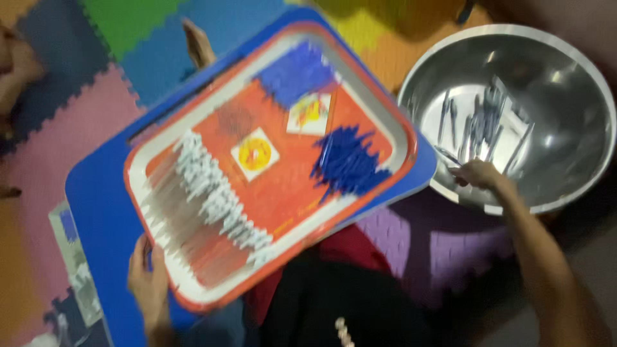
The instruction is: The person assembles blue pens by inserting ink cartridges into clear plastic barrels. They pick up a barrel and a cartridge, insert the cartridge into the barrel, and place the completed pen on a tray. The person repeats this process for multiple pens.
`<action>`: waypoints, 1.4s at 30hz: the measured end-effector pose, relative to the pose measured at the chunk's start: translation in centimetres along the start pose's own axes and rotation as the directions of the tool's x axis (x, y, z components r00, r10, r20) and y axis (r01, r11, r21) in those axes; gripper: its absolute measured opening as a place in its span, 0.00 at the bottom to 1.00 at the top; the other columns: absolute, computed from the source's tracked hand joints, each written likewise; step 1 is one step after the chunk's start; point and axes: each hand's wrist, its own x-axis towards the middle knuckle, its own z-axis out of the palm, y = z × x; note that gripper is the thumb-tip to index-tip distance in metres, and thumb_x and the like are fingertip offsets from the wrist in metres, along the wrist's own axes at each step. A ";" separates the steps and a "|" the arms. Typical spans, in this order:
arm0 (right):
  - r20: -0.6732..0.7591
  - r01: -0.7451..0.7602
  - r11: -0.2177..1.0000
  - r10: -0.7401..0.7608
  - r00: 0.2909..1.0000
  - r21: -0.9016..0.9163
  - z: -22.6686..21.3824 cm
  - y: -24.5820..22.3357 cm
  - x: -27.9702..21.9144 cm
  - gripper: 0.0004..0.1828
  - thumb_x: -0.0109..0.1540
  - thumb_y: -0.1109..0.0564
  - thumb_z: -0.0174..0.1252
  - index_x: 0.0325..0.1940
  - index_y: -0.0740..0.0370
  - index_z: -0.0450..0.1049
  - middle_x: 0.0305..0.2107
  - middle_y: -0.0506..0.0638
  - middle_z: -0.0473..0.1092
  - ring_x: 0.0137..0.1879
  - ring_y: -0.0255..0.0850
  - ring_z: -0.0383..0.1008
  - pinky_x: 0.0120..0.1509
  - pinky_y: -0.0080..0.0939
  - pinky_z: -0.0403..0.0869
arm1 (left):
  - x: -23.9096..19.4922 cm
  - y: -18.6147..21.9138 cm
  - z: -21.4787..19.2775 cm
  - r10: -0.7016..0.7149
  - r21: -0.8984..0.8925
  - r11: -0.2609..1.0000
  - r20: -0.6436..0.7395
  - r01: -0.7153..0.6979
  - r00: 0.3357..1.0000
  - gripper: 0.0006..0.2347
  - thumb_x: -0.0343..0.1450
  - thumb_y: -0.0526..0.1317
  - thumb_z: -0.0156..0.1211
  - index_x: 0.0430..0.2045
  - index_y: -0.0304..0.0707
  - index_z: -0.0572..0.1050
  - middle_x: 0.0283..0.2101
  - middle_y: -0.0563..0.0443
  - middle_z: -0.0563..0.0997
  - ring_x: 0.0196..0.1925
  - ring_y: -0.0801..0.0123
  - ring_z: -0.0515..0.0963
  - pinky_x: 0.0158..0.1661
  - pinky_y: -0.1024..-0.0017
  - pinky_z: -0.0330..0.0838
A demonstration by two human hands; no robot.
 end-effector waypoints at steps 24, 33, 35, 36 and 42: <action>-0.432 -0.033 0.932 0.198 0.880 0.361 -8.5 2.0 7.2 0.76 0.51 0.19 0.68 0.86 0.67 0.45 0.77 0.80 0.47 0.77 0.85 0.56 0.75 0.86 0.62 | 0.5 6.0 0.9 -0.369 -0.122 0.924 -0.026 0.364 0.929 0.20 0.88 0.50 0.52 0.73 0.41 0.73 0.66 0.51 0.79 0.65 0.74 0.75 0.57 0.72 0.70; -0.322 -0.279 0.933 0.342 0.883 0.226 -6.8 -5.9 5.7 0.40 0.63 0.43 0.72 0.72 0.66 0.67 0.55 0.65 0.80 0.60 0.63 0.81 0.60 0.60 0.80 | 1.9 -0.6 0.7 -0.225 -0.190 0.957 -0.017 0.218 0.974 0.20 0.84 0.43 0.59 0.70 0.33 0.74 0.69 0.43 0.78 0.67 0.69 0.74 0.66 0.71 0.68; -0.334 -0.278 0.948 0.315 0.888 0.155 -5.3 -5.6 5.8 0.43 0.61 0.42 0.72 0.74 0.63 0.67 0.58 0.63 0.78 0.63 0.62 0.80 0.63 0.58 0.78 | 1.1 0.6 0.5 -0.213 -0.207 0.956 -0.001 0.208 0.977 0.20 0.83 0.42 0.59 0.71 0.31 0.73 0.68 0.40 0.78 0.66 0.69 0.75 0.65 0.71 0.68; -0.336 -0.277 0.955 0.295 0.894 0.100 -4.6 -5.5 6.0 0.45 0.58 0.41 0.71 0.75 0.60 0.68 0.62 0.61 0.77 0.66 0.61 0.79 0.66 0.56 0.77 | 1.0 1.3 0.3 -0.184 -0.215 0.959 0.018 0.183 0.983 0.21 0.83 0.41 0.59 0.71 0.29 0.73 0.67 0.38 0.79 0.65 0.68 0.75 0.65 0.70 0.68; -0.370 -0.210 0.974 0.226 0.901 0.083 -3.3 -4.9 1.4 0.24 0.62 0.45 0.64 0.52 0.68 0.81 0.42 0.62 0.83 0.49 0.60 0.84 0.51 0.60 0.78 | 2.1 -4.4 0.9 -0.068 -0.334 0.939 0.045 0.079 0.997 0.19 0.82 0.34 0.59 0.70 0.26 0.72 0.67 0.36 0.79 0.66 0.65 0.77 0.68 0.72 0.70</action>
